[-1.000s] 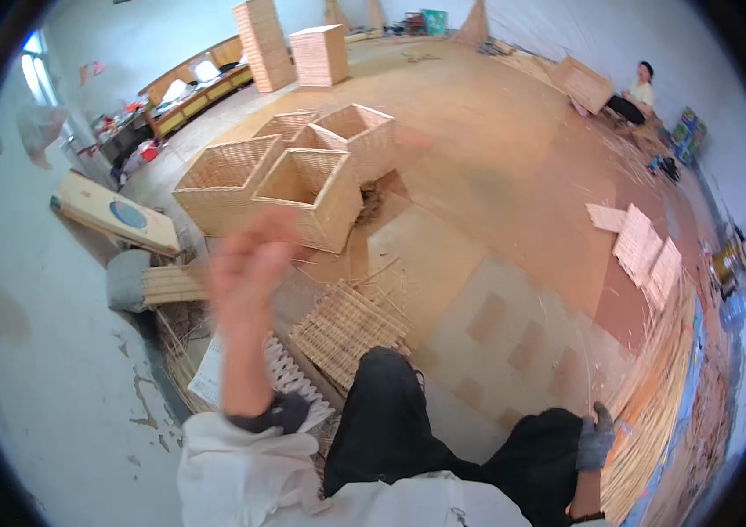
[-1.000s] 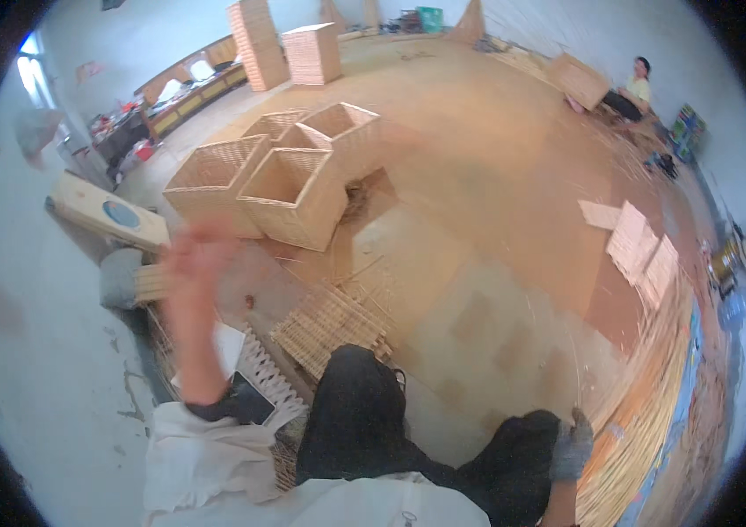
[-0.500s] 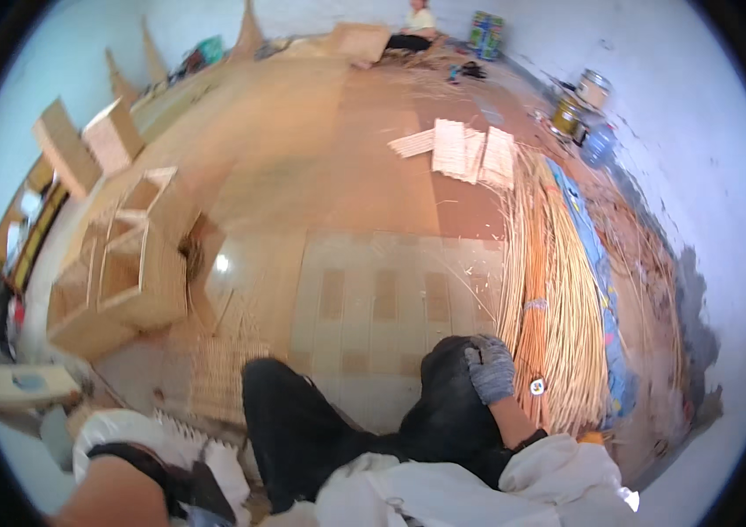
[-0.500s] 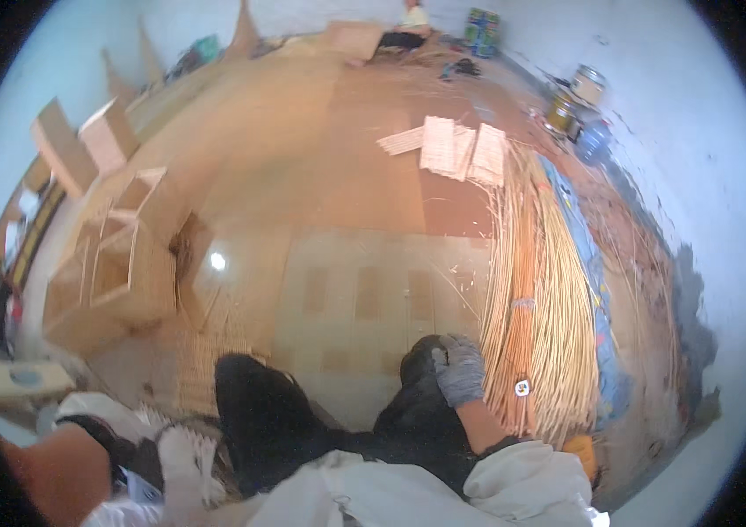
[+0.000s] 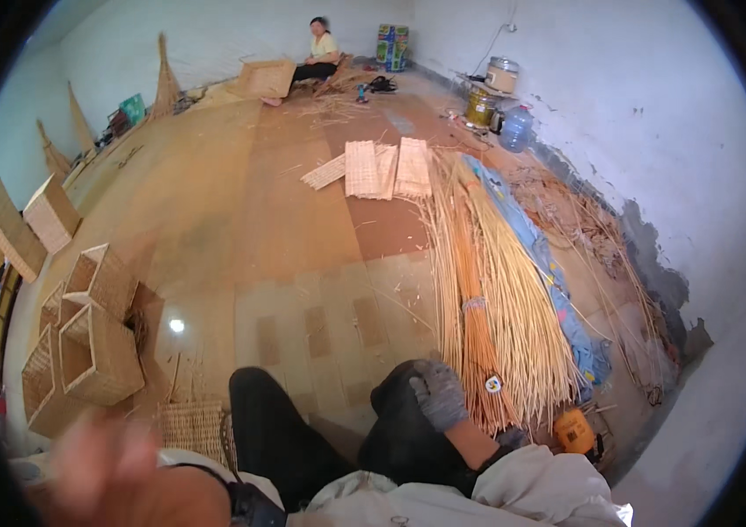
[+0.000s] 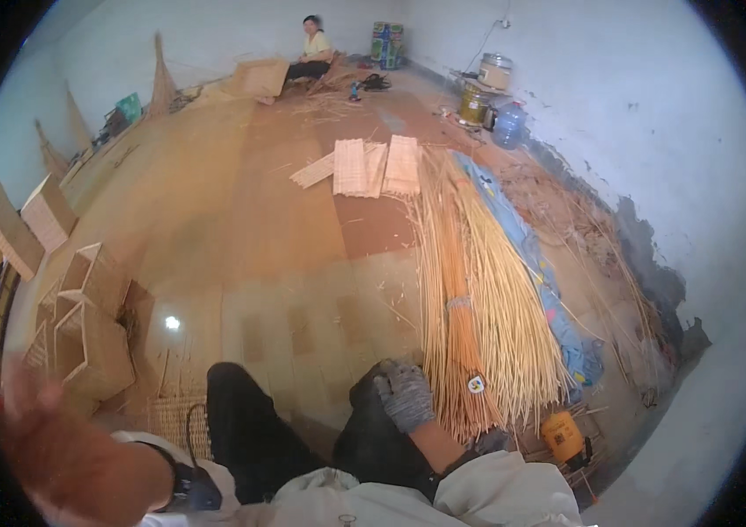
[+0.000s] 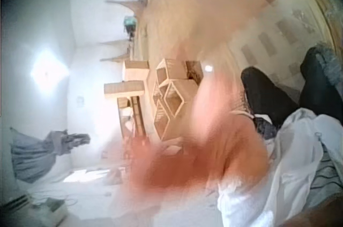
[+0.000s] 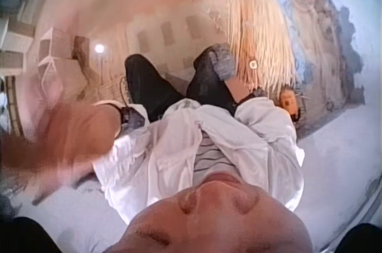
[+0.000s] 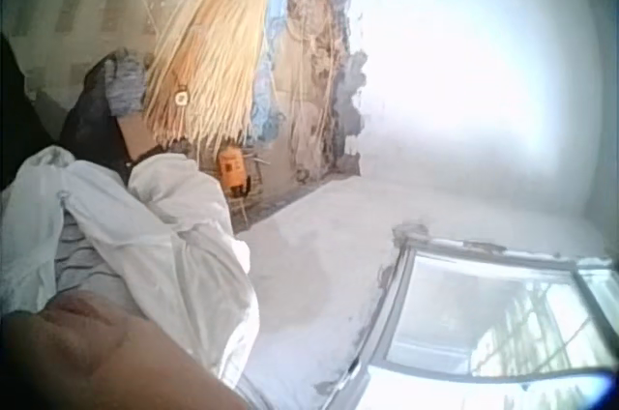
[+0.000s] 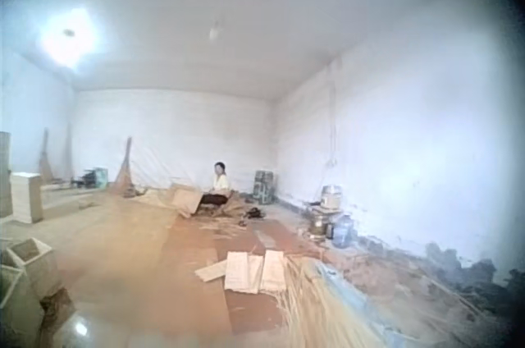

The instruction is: Measure, trim, and assemble a woven wicker basket.

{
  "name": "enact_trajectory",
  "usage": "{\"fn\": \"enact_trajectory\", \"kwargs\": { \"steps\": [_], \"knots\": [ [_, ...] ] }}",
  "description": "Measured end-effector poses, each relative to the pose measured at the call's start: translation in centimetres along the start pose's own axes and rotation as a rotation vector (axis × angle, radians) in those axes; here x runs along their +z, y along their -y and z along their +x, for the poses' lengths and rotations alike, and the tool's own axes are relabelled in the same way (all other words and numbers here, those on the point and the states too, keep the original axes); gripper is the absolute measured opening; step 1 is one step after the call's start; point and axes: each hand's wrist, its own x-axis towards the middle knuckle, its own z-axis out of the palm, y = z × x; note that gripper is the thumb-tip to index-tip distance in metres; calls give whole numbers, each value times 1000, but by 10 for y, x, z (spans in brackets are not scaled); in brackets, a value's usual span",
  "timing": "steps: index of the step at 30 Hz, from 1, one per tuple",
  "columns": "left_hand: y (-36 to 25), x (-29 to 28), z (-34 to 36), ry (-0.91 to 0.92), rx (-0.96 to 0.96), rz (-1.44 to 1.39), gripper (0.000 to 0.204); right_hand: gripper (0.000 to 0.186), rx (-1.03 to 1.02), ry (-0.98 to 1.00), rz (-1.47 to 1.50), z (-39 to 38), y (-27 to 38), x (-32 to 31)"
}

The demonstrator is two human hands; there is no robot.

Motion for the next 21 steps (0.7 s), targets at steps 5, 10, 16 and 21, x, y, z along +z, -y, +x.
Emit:
{"fn": "enact_trajectory", "kwargs": {
  "steps": [5, 10, 16, 21],
  "knots": [
    [58, -8, -179, 838, -645, 621, 63, 36, 20, 71, 110, -11, -26, -3],
    [-5, -46, -265, 1012, -927, 614, 89, 52, 117, 191, -103, -32, 11, -11],
    [0, -49, -284, 1177, -1039, 911, 98, 47, -53, 56, -135, -26, 16, 9],
    [33, -75, -306, 959, -1181, 637, 92, 41, -95, 77, -103, -20, 43, 14]
  ]
}}
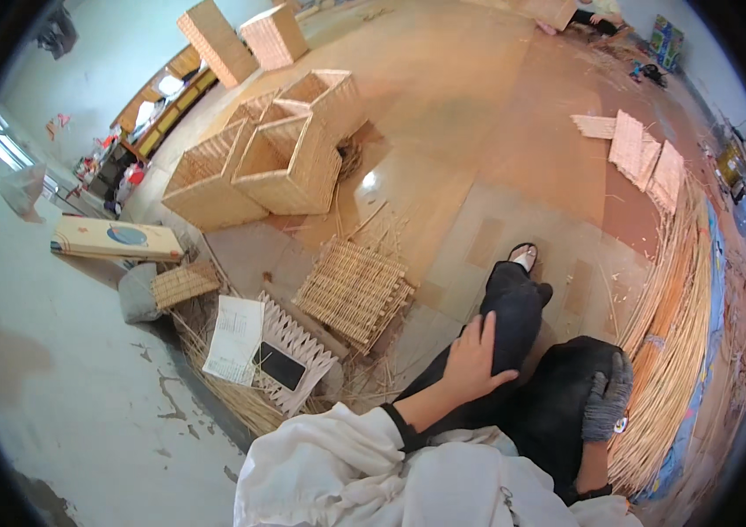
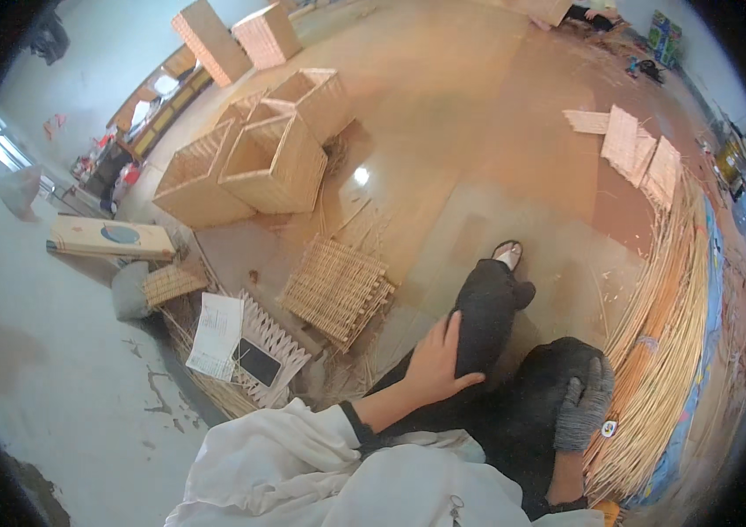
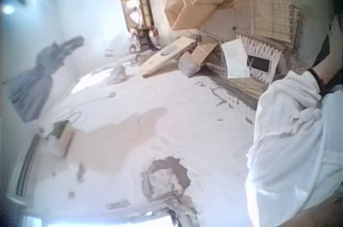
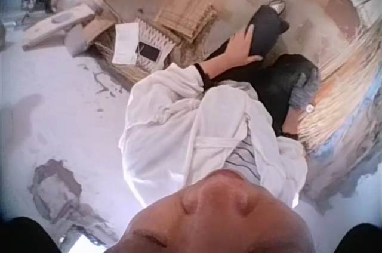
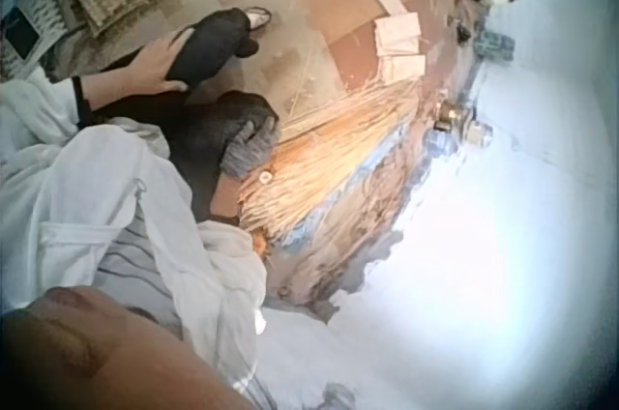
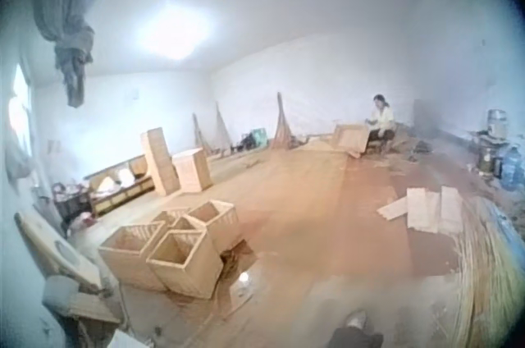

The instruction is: Measure, trim, and assemble a woven wicker basket.

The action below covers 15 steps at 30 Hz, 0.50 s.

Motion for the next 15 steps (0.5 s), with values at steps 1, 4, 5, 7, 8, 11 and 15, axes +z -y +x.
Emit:
{"fn": "enact_trajectory", "kwargs": {
  "steps": [1, 4, 5, 7, 8, 11, 15],
  "knots": [
    [6, 2, 7, -27, 41, -139, 88, 40, 5, -12, -15, 1, 3, 0],
    [99, 45, 40, 31, -119, -825, 56, 39, 16, 6, -55, 7, 21, 2],
    [127, 53, 44, 106, -326, -963, 48, 39, -5, -4, -110, 10, 24, 3],
    [195, 102, 37, 89, -653, -710, 43, 38, 20, 39, -144, 17, 31, 9],
    [217, 106, 30, 153, -713, -563, 42, 38, 38, 53, -161, 20, 23, 10],
    [315, 153, -19, 95, -1104, -794, 26, 38, 56, 76, -145, 31, 24, 17],
    [405, 171, -91, -82, -1172, -312, 22, 39, 25, 137, -133, 52, 70, 44]
  ]
}}
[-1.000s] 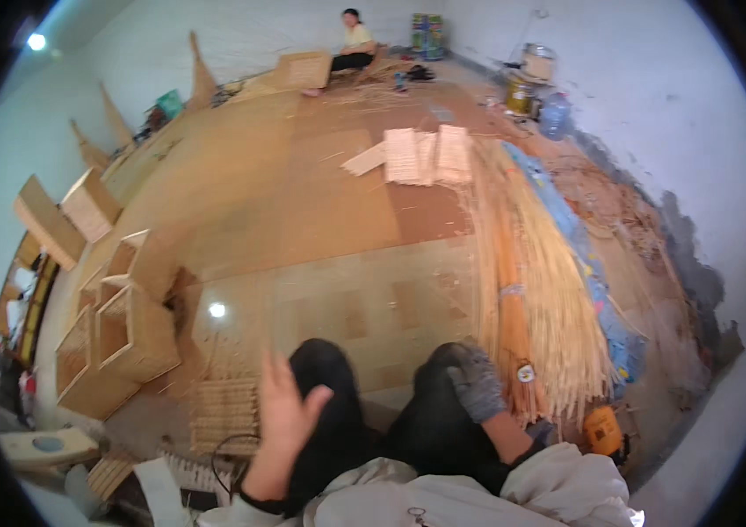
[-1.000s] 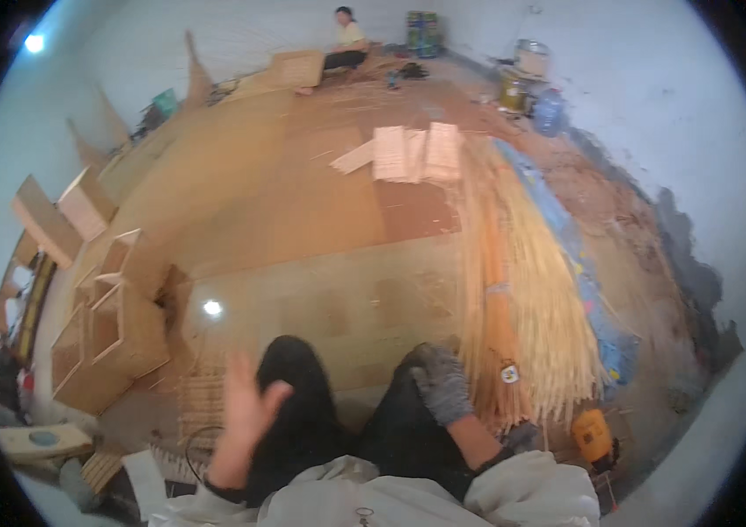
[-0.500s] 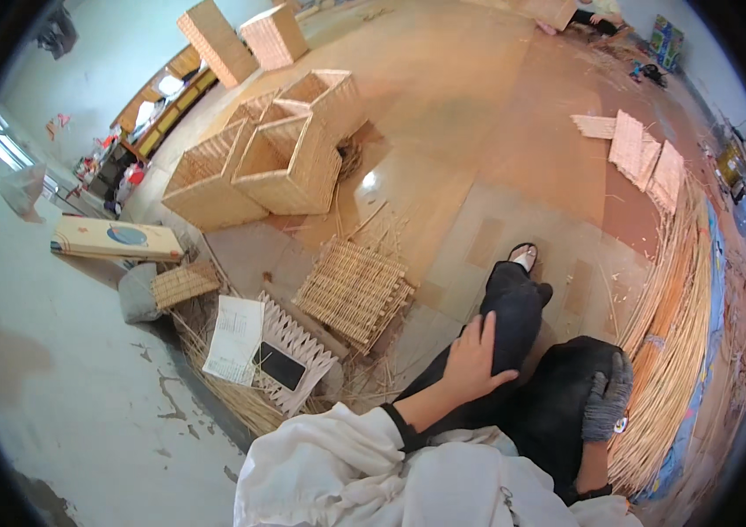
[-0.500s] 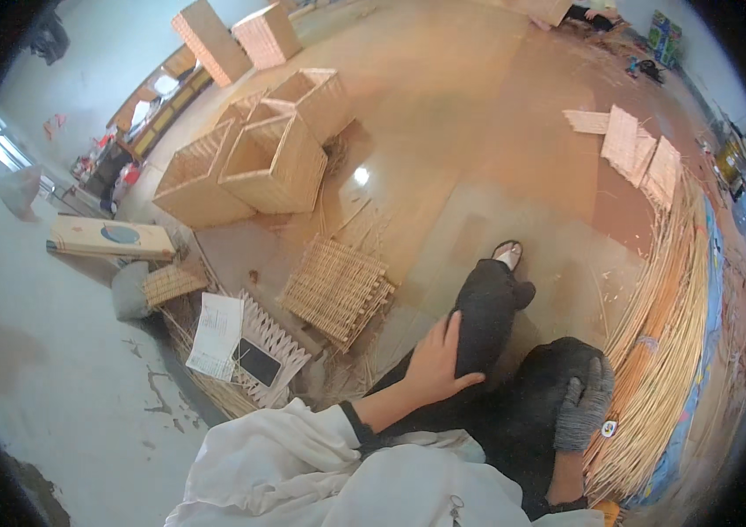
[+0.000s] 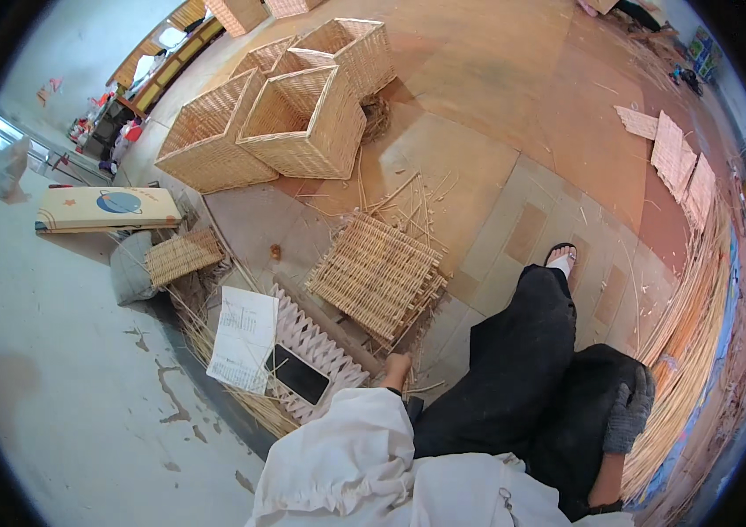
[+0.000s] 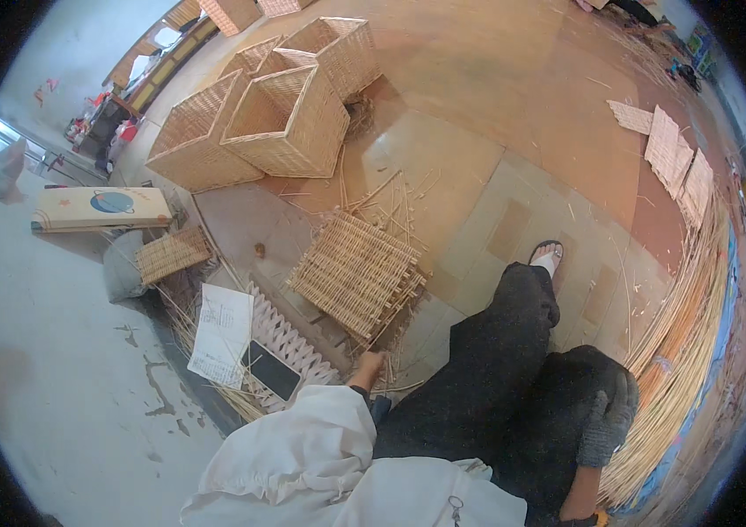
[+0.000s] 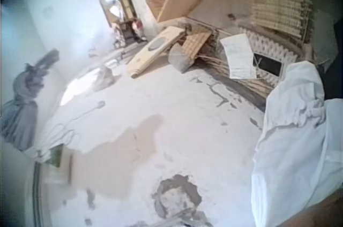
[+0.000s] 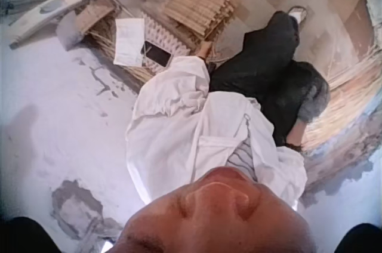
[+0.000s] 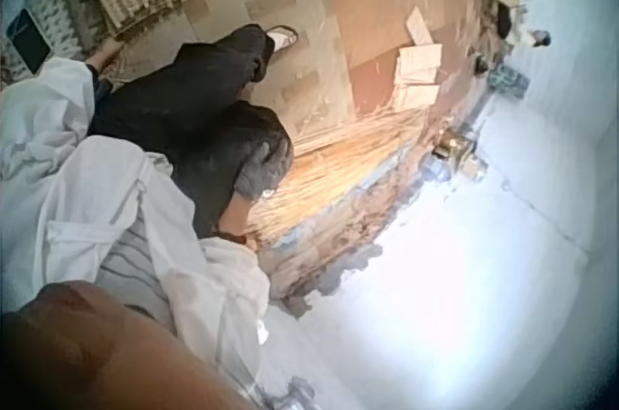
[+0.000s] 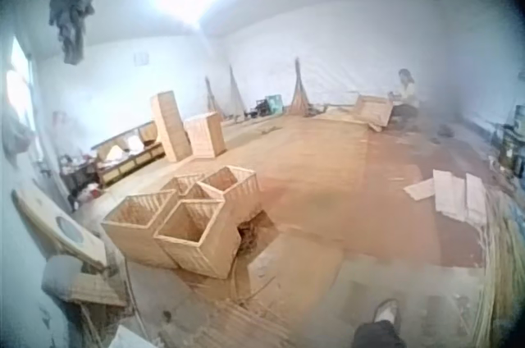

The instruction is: Measure, trim, and assemble a woven wicker basket.

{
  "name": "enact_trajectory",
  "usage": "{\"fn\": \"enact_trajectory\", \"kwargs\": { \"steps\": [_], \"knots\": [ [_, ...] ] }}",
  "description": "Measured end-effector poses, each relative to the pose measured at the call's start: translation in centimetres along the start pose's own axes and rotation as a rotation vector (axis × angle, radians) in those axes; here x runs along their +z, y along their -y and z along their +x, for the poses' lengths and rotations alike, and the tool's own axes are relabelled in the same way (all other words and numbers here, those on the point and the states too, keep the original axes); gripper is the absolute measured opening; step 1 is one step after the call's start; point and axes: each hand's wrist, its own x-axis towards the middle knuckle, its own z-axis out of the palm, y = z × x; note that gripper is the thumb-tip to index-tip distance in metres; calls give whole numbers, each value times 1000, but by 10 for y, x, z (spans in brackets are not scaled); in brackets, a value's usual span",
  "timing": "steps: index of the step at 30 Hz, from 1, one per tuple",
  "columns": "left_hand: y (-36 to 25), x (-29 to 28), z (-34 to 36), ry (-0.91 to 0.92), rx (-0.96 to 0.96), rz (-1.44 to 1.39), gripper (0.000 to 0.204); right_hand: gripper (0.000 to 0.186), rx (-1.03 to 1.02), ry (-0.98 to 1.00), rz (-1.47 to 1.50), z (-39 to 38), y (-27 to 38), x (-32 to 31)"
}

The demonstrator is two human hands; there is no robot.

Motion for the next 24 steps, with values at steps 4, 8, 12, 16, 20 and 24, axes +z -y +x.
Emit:
{"fn": "enact_trajectory", "kwargs": {
  "steps": [4, 8, 12, 16, 20, 24],
  "knots": [
    [-57, -10, -62, 911, 69, -186, 29, 41, -11, 38, -25, 9, 0, -4],
    [-197, -74, -205, 1041, 232, -465, 60, 46, 61, 97, -86, 0, -11, 26],
    [-239, -80, -229, 1188, 313, -257, 84, 51, 194, 208, -49, -6, 24, 28],
    [-267, -76, -300, 376, 1149, 285, 94, 51, 134, 113, 10, -12, 0, 36],
    [-265, -50, -280, -16, 1283, 212, 88, 51, 75, 74, 148, -17, -12, 23],
    [-242, -21, -137, 678, 740, -436, 81, 52, 67, -50, 223, -30, -33, 14]
  ]
}}
